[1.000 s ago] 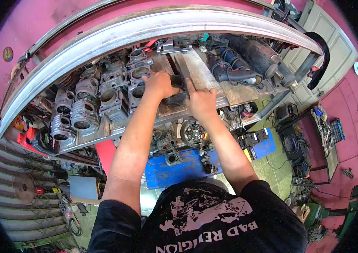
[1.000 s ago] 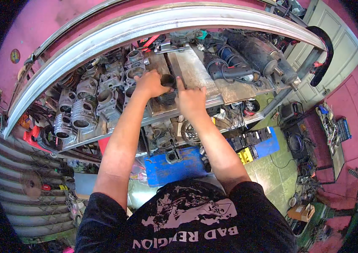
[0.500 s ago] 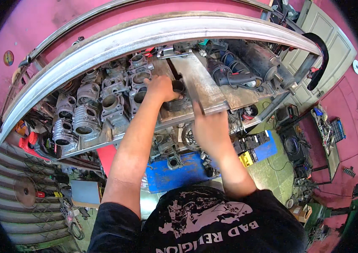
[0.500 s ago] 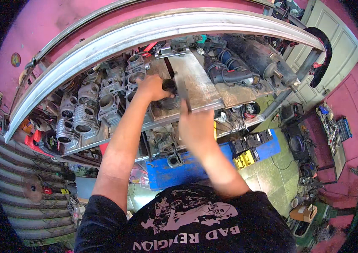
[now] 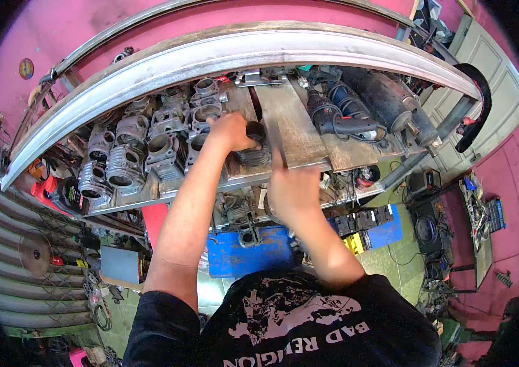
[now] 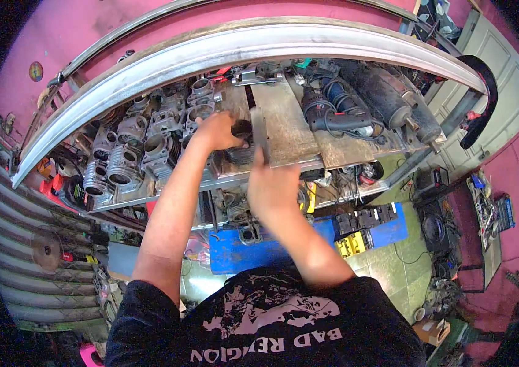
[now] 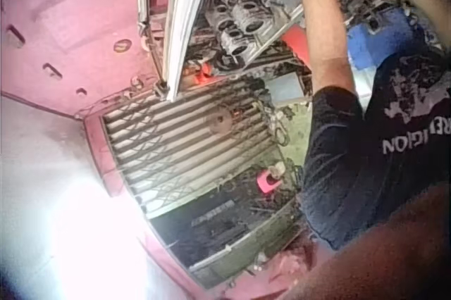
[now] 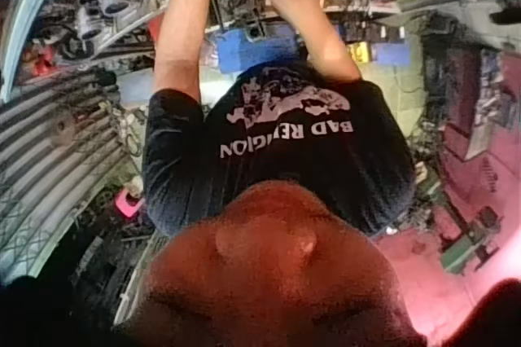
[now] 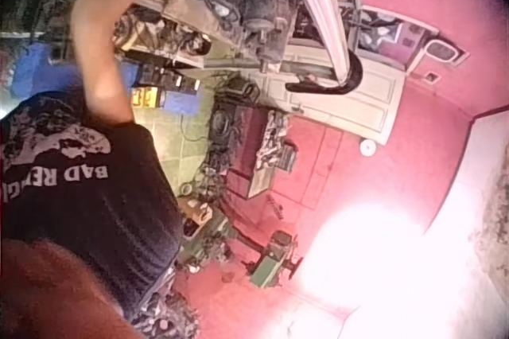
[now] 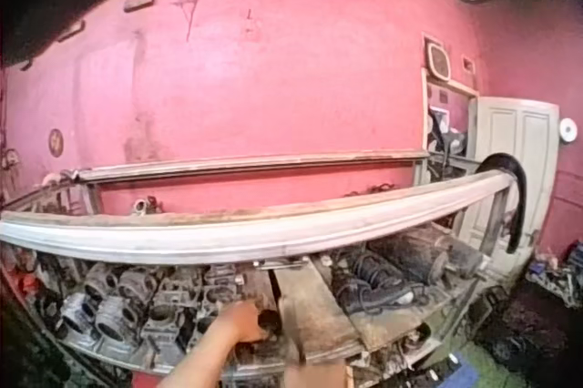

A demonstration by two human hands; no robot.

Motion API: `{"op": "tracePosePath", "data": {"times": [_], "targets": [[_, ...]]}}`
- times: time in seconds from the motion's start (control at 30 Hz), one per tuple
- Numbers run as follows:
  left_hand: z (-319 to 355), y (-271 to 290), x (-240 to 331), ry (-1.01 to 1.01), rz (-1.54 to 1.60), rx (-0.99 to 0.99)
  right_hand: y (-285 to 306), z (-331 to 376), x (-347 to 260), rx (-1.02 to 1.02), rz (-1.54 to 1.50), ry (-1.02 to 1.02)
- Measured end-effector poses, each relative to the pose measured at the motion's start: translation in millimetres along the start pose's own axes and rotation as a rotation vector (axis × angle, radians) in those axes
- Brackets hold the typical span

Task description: The person scrubs several metal engine cylinder heads with a wire brush on a cluttered workbench. They handle the parts one at a time, rotating them to clean different surfaces, and place them back on the shelf after scrubbing.

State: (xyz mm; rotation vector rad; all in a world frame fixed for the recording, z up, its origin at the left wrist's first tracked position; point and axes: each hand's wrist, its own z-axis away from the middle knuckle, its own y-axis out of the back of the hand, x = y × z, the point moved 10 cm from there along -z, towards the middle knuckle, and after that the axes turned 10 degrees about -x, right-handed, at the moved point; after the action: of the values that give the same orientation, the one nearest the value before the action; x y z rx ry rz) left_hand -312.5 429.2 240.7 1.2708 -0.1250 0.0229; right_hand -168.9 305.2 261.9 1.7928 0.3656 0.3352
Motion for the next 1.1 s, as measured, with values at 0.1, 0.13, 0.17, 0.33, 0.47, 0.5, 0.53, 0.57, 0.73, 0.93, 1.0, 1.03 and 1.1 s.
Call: {"op": "tracePosePath", "data": {"times": [0.1,0.13,0.17,0.33,0.47,0.5,0.53,0.57,0.73,0.93,1.0,1.03,1.1], "targets": [[-1,5,25,-0.016,-0.002,-0.022,-47,-67,38,-0.136,-0.199,-0.055],[-1,6,13,0.022,-0.003,-0.027,-34,-63,25,-0.180,-0.171,-0.022],[0,3,5,0.029,0.023,-0.011,-20,-45,13,-0.223,-0.143,0.009],[-2,-8,-7,0.047,0.061,0.027,2,39,-1,-0.005,0.006,0.150],[-8,-6,6,0.048,0.002,-0.001,-47,-63,56,0.030,-0.228,0.081],[-10,-5,8,0.044,-0.026,-0.015,-51,-76,69,-0.002,-0.307,0.080],[-10,-4,9,0.021,-0.007,0.007,-50,-79,79,-0.047,-0.376,0.100],[-13,-6,10,-0.010,-0.023,-0.018,-47,-78,95,-0.091,-0.444,0.117],[-3,-1,22,-0.217,-0.153,-0.079,-1,-13,109,-0.250,-0.428,0.195],[12,5,33,-0.135,-0.229,0.112,16,31,100,0.090,-0.389,0.251],[37,2,34,-0.051,-0.093,0.227,-12,12,100,0.039,-0.430,0.211],[42,-1,40,-0.031,-0.106,0.198,-14,3,96,0.005,-0.452,0.190],[50,-6,53,0.011,-0.127,0.139,-25,-17,91,-0.185,-0.463,0.130]]}}
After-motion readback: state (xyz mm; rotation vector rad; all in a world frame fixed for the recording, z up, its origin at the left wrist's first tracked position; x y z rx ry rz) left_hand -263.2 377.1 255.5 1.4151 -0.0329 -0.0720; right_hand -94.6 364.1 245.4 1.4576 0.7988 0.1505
